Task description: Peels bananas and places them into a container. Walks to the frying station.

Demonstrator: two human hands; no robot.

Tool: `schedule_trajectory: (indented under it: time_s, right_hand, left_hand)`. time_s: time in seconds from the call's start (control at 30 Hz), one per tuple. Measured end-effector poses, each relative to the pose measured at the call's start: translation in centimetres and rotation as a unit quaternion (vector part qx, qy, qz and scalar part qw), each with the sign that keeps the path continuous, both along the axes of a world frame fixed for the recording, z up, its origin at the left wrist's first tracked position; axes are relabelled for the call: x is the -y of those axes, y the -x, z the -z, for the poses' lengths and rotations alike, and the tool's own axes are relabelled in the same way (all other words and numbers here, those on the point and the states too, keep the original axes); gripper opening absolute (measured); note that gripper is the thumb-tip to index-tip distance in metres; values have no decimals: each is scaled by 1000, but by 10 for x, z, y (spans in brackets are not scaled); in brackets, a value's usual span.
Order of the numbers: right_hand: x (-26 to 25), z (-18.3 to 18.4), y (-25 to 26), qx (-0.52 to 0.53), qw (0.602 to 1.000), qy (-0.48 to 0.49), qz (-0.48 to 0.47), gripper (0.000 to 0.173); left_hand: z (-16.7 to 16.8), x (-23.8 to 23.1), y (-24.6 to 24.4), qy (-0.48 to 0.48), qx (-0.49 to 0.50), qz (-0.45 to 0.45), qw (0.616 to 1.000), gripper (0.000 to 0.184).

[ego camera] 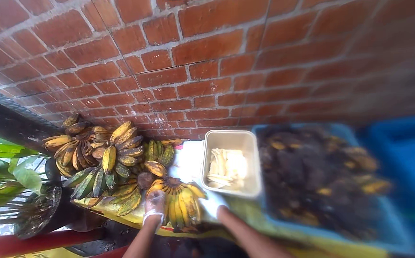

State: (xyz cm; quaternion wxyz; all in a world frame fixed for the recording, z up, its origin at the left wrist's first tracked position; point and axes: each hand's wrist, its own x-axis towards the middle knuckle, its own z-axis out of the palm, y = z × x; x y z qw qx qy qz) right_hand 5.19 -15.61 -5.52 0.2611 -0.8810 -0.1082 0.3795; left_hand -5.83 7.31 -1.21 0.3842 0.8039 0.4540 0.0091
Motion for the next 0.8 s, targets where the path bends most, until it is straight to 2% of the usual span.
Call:
schedule_trajectory:
  time_s: [0.13,0.2,0.3,0.43,0.57,0.6,0.63,0.73,0.8]
  right_hand:
    - [0,-8,2,-1,1000,8,-1,59]
    - [-2,-24,9,8,999,40,9,58]
    - [-6,-45,31,96,994,49,-8,62]
    - [-52,-80,29,154,986,26,-54,61]
    - [-129,-80,-4,91,981,131,-112,93]
    - [-141,-74,-8,79,976,151,-132,97]
    - [-148,-71,-10,61,975,159,-145,95]
    - [-149,-107,-7,-13,973,159,-167,79]
    - [-143,-108,-8,-11,973,158,-166,81]
  left_hand:
    - [-12,-32,-16,-192,-75,145,968,46]
    - [-6,-41,-26,-232,-104,216,943,45]
    - [8,-49,-33,-242,-131,274,921,43]
    - [9,-57,-36,-202,-142,300,922,50]
    - [0,-68,-34,-153,-151,336,917,59]
    - [-2,-72,-31,-133,-150,339,919,59]
    - [-1,-77,-25,-115,-136,339,924,58]
    - [10,-95,8,-49,-3,300,953,47]
    - [8,-108,42,30,73,231,970,42]
